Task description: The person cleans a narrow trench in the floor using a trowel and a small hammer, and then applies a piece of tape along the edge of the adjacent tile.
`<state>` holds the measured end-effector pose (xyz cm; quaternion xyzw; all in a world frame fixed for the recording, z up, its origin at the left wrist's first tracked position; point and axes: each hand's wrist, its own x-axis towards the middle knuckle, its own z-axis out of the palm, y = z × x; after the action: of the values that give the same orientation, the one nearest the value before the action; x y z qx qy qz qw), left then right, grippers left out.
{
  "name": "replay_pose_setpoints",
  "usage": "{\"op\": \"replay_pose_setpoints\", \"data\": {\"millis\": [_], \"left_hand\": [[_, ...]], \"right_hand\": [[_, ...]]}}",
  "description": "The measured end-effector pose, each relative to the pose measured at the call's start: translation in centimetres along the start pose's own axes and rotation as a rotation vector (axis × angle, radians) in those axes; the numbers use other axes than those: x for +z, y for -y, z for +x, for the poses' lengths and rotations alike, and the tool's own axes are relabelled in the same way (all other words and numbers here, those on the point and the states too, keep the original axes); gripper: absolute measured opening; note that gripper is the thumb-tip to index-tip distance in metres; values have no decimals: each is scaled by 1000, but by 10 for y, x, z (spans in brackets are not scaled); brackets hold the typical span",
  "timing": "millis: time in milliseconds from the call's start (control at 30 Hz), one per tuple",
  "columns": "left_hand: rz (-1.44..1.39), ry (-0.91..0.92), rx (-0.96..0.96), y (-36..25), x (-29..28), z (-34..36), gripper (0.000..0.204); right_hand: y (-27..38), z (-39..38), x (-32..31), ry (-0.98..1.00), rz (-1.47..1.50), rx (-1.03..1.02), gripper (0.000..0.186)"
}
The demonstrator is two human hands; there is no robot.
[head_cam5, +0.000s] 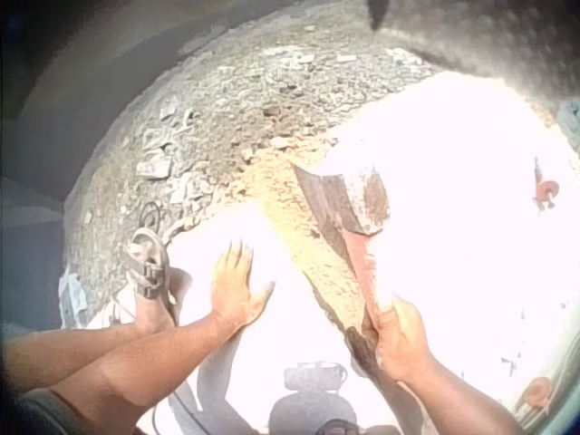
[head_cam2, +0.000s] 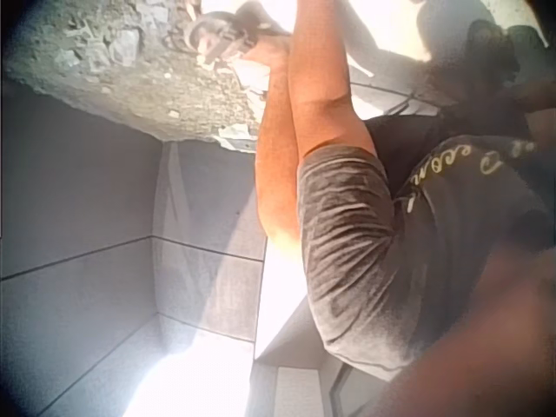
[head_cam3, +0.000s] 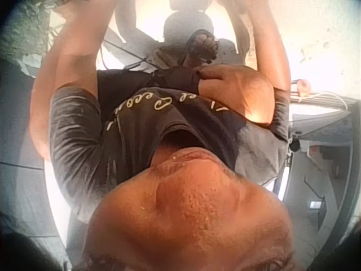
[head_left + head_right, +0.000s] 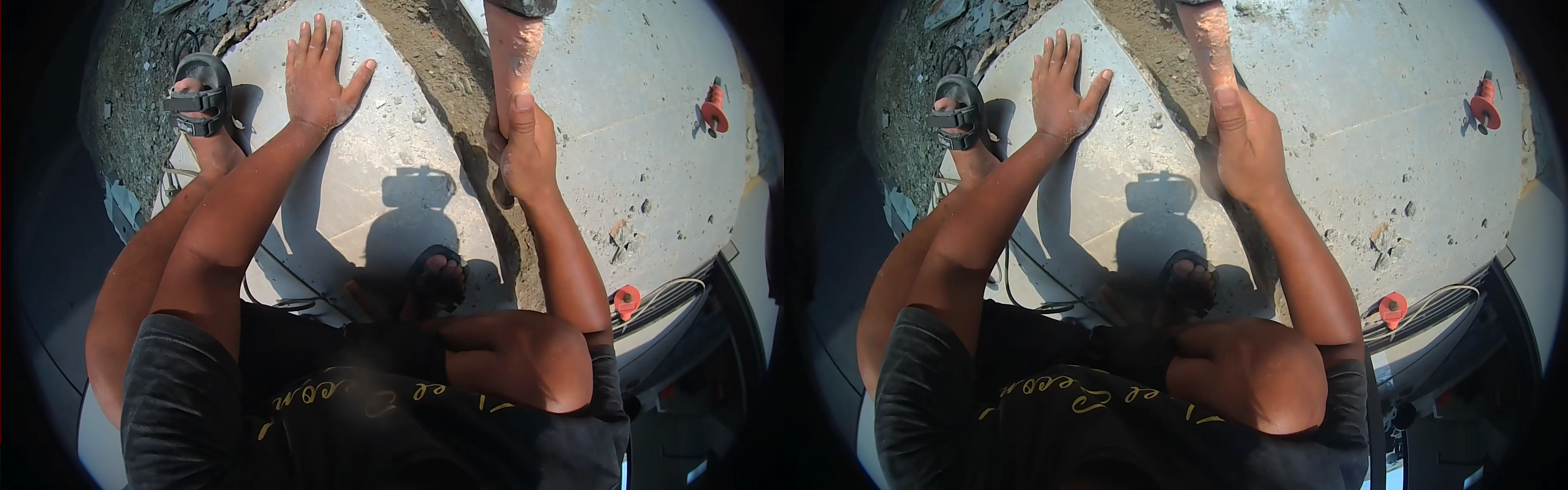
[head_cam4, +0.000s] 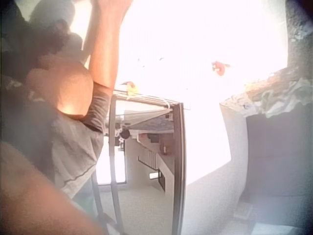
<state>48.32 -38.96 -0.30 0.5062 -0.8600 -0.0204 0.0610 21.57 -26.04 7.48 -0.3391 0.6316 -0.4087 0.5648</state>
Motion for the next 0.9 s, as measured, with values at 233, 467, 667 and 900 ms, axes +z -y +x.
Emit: {"op": "replay_pose_setpoints", "data": {"millis": [233,467,667,900], "left_hand": [[-43,46,10,-14,-3,16,80],[-72,68,-17,-7,-13,9,81],[-99,84,-22,-12,-13,19,81],[-114,118,-40,-5,-14,10,82]], "right_hand": [[-86,34,9,33,-542,97,63],[20,45,19,33,-121,-132,61],[-50,69,34,53,-536,231,65],[3,34,22,-14,-460,3,55]]}}
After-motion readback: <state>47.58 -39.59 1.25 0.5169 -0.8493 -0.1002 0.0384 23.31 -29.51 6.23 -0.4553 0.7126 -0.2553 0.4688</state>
